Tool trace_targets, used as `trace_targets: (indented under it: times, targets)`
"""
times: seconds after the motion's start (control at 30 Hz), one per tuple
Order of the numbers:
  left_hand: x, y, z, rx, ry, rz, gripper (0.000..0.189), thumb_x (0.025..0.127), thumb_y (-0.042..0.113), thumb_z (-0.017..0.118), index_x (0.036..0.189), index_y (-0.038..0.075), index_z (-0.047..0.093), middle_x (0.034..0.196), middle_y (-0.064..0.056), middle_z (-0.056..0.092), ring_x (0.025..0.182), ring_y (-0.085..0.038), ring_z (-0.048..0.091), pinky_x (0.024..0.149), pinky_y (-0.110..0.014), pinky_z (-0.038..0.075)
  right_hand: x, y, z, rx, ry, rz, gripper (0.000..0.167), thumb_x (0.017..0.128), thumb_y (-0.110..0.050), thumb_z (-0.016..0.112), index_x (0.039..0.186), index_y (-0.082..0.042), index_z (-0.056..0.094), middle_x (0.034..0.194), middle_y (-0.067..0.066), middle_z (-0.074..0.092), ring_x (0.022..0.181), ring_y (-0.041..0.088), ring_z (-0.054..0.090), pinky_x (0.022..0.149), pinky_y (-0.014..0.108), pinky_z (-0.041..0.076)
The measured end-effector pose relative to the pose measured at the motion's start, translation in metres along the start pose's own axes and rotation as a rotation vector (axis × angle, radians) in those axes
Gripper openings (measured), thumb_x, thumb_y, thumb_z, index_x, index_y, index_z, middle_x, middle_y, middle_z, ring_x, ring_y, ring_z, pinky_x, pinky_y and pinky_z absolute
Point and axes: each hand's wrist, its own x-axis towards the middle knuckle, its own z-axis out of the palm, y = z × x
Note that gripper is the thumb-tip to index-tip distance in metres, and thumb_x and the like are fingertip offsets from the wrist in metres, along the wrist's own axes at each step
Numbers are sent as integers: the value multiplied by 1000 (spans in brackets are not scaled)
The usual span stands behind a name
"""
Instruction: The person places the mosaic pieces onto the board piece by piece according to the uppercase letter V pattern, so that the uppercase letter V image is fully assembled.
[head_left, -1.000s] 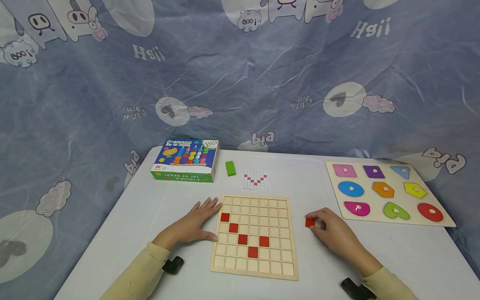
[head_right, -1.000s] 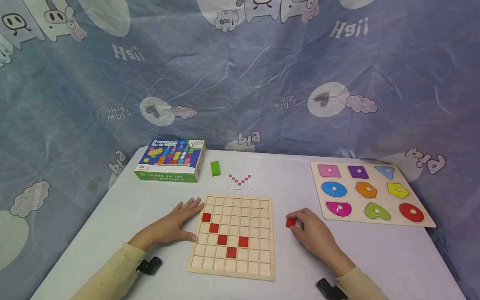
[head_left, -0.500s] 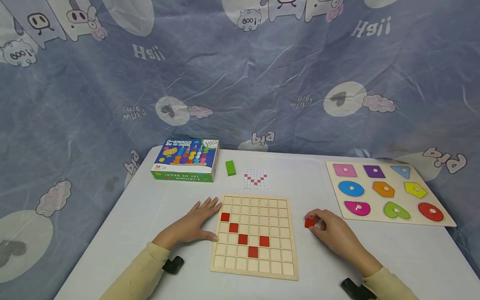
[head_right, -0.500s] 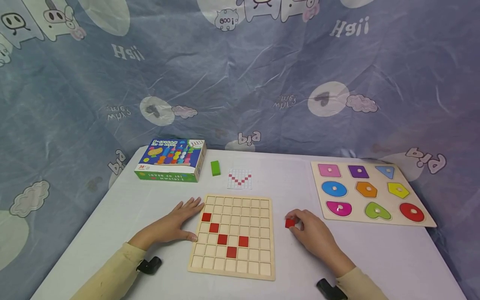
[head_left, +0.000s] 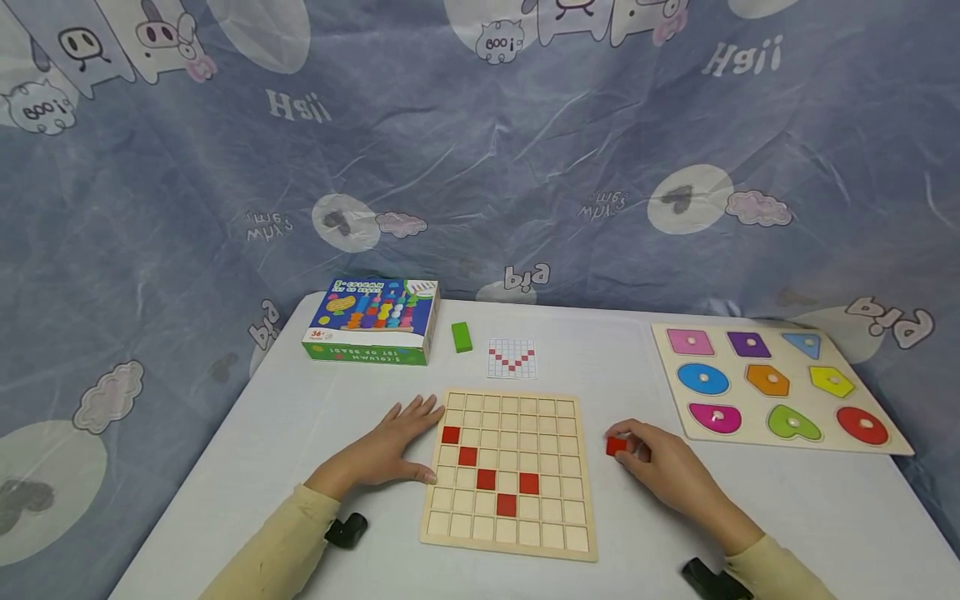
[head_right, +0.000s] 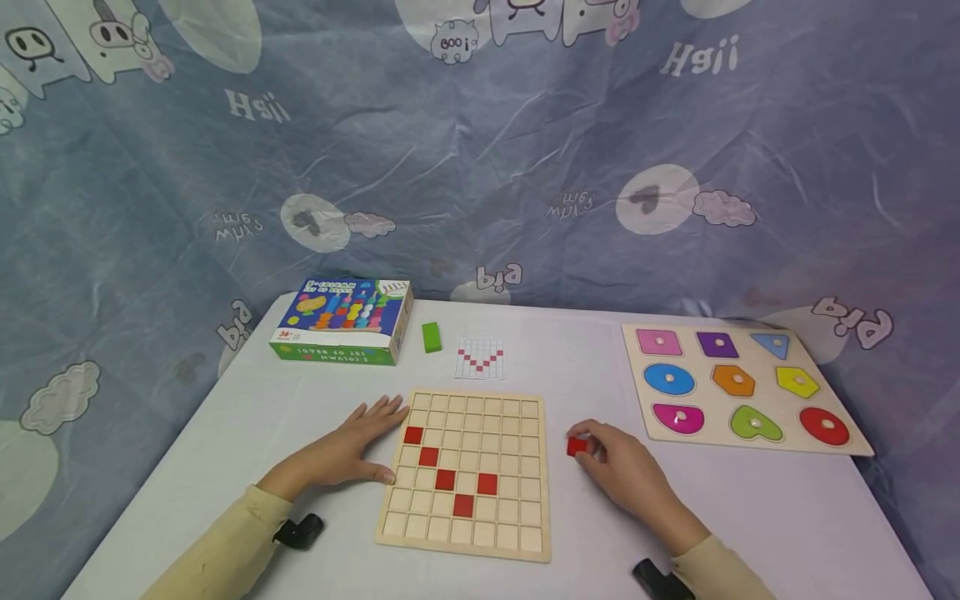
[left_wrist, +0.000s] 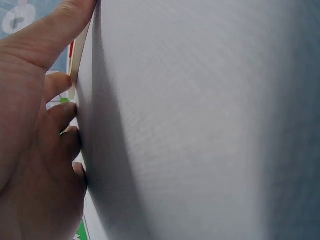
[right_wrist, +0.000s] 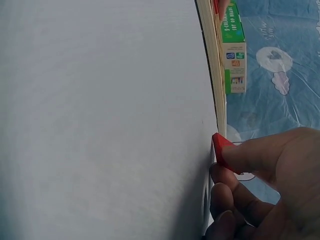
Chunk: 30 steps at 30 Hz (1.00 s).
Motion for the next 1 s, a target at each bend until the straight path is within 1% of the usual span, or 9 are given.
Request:
trace_targets:
  times: [0.27,0.47,0.8,1.0]
  targets:
    - [0,1,-1,0,-1,3,106,79,58,80,162,17,29,169,-8,17,157,-31,7,126,-55,4,0,-1,0,6,23,-14,27,89,-6,76,112,-20,71,78,-6,54,72,11,50,57,23,43]
    - [2,0,0,5,-4,-2,107,79,59,79,162,17,28,170,-7,17,157,-30,7,126,-54,4,0,-2,0,20,51,-32,23,91,-6,75,108,-21,73,77,-8,55,70,9,50,57,22,43]
    - [2,-1,1,17,-12,-23,108,78,61,79,163,21,26,170,-4,16,157,-27,6,126,-52,4,-1,-6,-1,66,67,-51,22,91,-5,74,108,-20,72,81,-8,59,71,8,53,60,21,47]
    - [2,-2,1,16,-6,-20,109,77,62,79,163,21,26,170,-5,16,157,-27,6,126,-52,3,-1,-11,-1,97,61,-50,23,92,-5,74,109,-20,72,82,-8,61,72,8,56,61,21,50]
